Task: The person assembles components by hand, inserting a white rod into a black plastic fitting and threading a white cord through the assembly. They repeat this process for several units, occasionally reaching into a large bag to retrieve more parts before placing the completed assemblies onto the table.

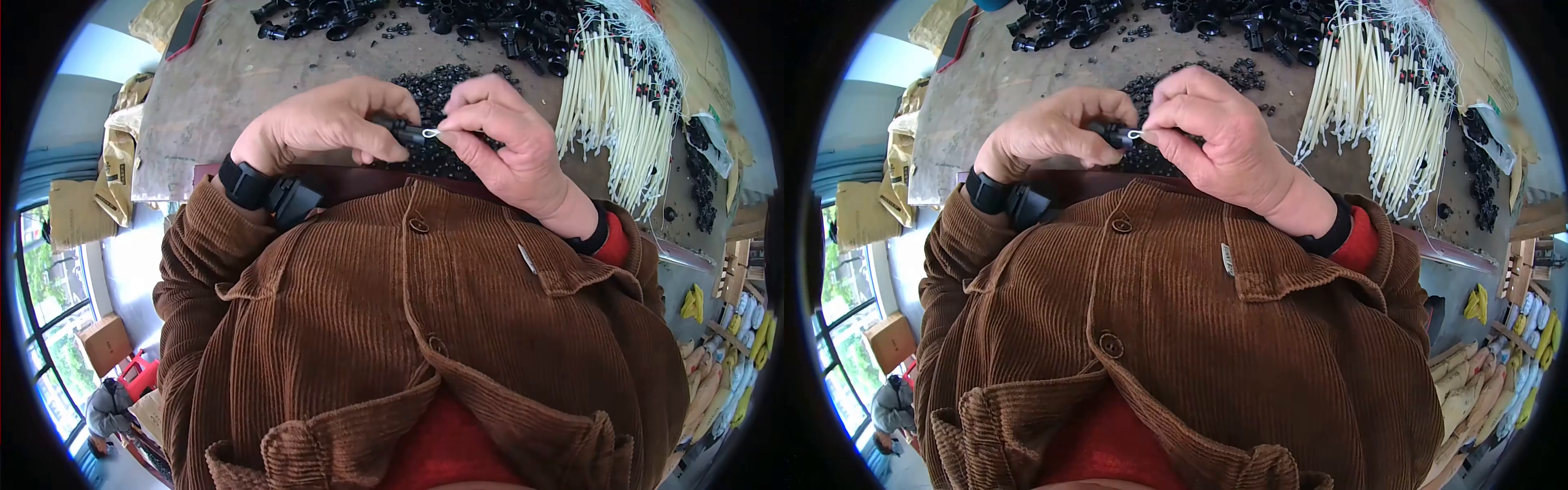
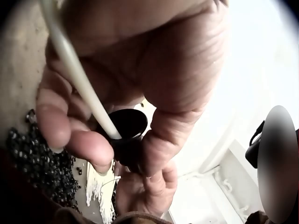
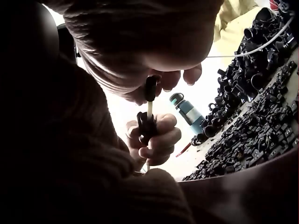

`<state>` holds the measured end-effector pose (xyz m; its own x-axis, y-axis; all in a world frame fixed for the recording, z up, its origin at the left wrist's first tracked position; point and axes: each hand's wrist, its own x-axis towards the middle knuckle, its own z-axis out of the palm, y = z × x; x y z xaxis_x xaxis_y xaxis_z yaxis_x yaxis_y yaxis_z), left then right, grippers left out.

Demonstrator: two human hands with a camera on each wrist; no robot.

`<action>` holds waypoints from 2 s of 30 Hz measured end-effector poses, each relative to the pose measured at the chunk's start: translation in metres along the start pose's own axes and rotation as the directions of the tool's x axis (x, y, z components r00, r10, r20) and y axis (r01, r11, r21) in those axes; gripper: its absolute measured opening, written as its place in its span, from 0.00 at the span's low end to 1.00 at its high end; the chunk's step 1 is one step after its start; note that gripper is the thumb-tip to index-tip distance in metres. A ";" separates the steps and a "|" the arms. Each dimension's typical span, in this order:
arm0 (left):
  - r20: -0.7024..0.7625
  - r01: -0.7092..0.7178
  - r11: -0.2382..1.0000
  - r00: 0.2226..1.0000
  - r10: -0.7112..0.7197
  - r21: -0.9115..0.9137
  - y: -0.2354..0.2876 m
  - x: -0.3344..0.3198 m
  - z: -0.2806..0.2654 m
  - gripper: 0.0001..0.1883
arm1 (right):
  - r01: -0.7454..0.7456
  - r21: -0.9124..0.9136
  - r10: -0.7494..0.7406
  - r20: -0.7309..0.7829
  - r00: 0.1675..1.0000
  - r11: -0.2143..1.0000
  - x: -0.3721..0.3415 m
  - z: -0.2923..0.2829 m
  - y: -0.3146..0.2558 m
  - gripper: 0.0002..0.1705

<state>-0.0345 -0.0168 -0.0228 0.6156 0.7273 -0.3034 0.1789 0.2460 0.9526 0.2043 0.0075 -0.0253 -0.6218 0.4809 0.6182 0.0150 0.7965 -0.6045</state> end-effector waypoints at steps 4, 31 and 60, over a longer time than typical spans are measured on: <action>-0.060 0.016 0.999 0.998 -0.019 -0.044 0.003 -0.008 -0.003 0.13 | 0.009 -0.045 -0.006 0.056 0.998 0.999 -0.003 0.006 0.002 0.06; -0.156 -0.014 0.991 0.987 0.034 0.131 -0.001 0.000 0.005 0.14 | -0.305 -0.196 0.353 0.303 0.885 0.932 -0.003 0.016 0.000 0.30; -0.022 -0.289 0.459 0.827 0.561 0.840 0.001 0.002 0.033 0.05 | -0.530 0.083 0.444 0.446 0.777 0.844 -0.002 -0.002 -0.006 0.36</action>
<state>-0.0078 -0.0357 -0.0217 0.5929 0.7539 0.2830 0.5489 -0.6355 0.5430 0.2066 0.0027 -0.0222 -0.8257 0.5640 -0.0122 0.2774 0.3871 -0.8793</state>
